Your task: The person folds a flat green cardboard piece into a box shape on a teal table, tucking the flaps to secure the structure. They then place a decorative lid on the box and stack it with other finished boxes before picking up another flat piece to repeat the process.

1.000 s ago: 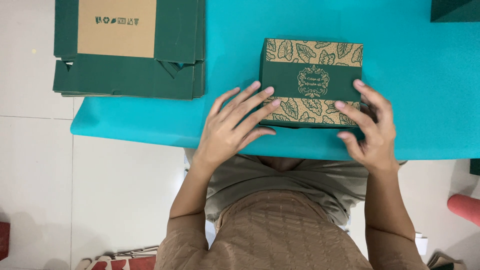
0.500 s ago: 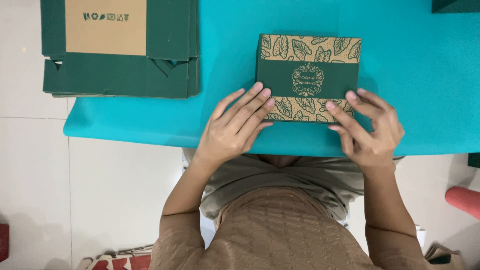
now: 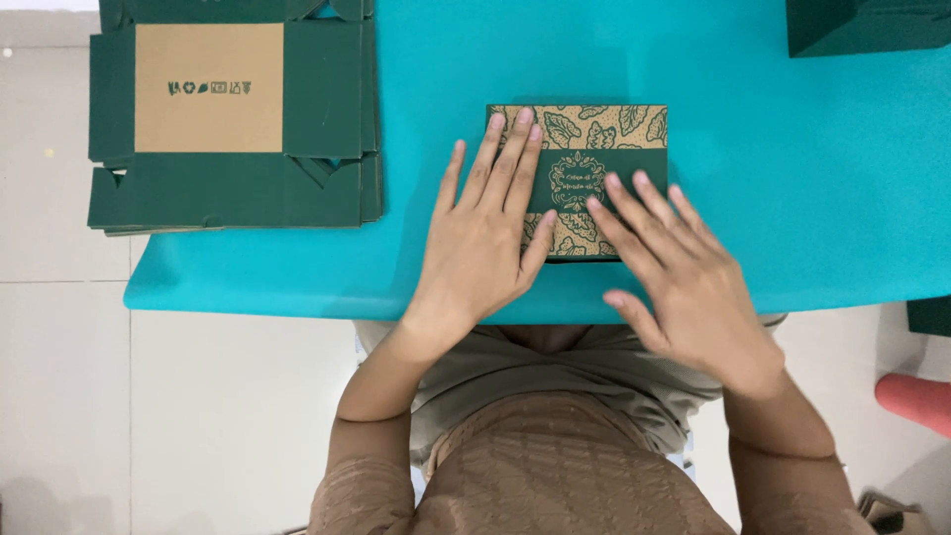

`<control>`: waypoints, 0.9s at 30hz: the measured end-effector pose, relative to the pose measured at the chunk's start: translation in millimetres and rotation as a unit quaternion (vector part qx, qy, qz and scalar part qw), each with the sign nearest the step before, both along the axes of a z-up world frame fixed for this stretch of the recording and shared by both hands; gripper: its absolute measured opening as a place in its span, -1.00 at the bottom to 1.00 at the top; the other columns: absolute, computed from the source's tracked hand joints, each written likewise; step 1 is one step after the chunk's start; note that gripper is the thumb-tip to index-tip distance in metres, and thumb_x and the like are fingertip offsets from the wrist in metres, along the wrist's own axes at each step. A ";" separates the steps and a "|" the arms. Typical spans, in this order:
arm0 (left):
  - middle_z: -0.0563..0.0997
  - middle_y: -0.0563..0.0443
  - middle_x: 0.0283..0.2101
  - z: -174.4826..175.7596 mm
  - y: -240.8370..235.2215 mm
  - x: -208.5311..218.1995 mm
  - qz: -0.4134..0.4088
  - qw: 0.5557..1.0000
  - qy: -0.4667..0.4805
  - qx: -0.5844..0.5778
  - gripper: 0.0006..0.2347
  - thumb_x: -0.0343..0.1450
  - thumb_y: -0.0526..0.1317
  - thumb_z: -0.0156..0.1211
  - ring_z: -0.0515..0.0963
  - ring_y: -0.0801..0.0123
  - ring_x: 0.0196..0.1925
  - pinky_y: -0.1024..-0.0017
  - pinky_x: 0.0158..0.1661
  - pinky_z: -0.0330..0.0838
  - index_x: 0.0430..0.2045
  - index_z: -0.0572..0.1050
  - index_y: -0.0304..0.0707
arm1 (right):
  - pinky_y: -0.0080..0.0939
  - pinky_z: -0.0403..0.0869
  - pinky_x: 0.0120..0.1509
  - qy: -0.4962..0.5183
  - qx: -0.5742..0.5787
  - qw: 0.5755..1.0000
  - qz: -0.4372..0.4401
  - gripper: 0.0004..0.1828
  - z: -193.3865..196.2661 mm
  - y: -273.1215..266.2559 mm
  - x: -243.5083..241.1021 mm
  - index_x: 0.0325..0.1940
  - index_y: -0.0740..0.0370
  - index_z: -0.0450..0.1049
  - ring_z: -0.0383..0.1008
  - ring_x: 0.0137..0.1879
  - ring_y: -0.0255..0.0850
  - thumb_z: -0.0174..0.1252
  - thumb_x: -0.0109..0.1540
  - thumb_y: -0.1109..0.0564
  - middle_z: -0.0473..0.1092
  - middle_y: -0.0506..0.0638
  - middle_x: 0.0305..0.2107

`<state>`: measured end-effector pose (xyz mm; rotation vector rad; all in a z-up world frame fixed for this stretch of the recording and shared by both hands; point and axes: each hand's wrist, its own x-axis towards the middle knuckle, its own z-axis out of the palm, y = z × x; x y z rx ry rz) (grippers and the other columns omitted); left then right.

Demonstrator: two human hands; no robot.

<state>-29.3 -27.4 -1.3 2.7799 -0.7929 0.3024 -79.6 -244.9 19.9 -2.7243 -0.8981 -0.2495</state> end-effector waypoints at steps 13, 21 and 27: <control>0.05 -0.05 0.48 -2.7 0.8 -0.9 0.006 1.000 -0.021 -0.012 -0.46 0.59 0.06 -0.20 -0.01 0.22 0.55 0.08 0.45 -0.02 0.40 0.05 -0.28 | 0.29 0.04 0.54 0.090 0.060 0.994 0.000 -0.39 10.0 3.3 49.0 0.53 0.09 0.09 -0.41 0.60 0.13 -0.26 0.43 -0.15 -0.25 0.11 0.50; -0.34 -0.19 0.53 -13.6 32.5 -35.2 -0.073 0.934 0.164 -0.309 -0.24 0.54 0.03 0.03 -0.21 -0.08 0.61 0.03 0.53 -0.10 0.43 -0.37 -0.26 | 0.12 0.04 0.59 0.140 0.318 0.933 -0.094 -0.35 -20.0 -10.0 -12.6 0.51 0.25 -0.07 -0.15 0.61 0.12 -0.31 0.42 -0.14 -0.21 0.25 0.49; -0.13 -0.44 0.47 -30.1 36.3 -45.4 -0.057 0.938 0.207 -0.270 -0.29 0.47 -0.13 0.11 0.03 -0.32 0.44 -0.22 0.29 0.11 0.38 -0.20 -0.48 | 0.53 0.20 0.31 0.152 0.370 0.904 -0.149 -0.22 -62.5 -16.6 -33.6 0.49 0.41 -0.22 -0.03 0.40 0.51 -0.06 0.24 0.28 -0.12 0.40 0.41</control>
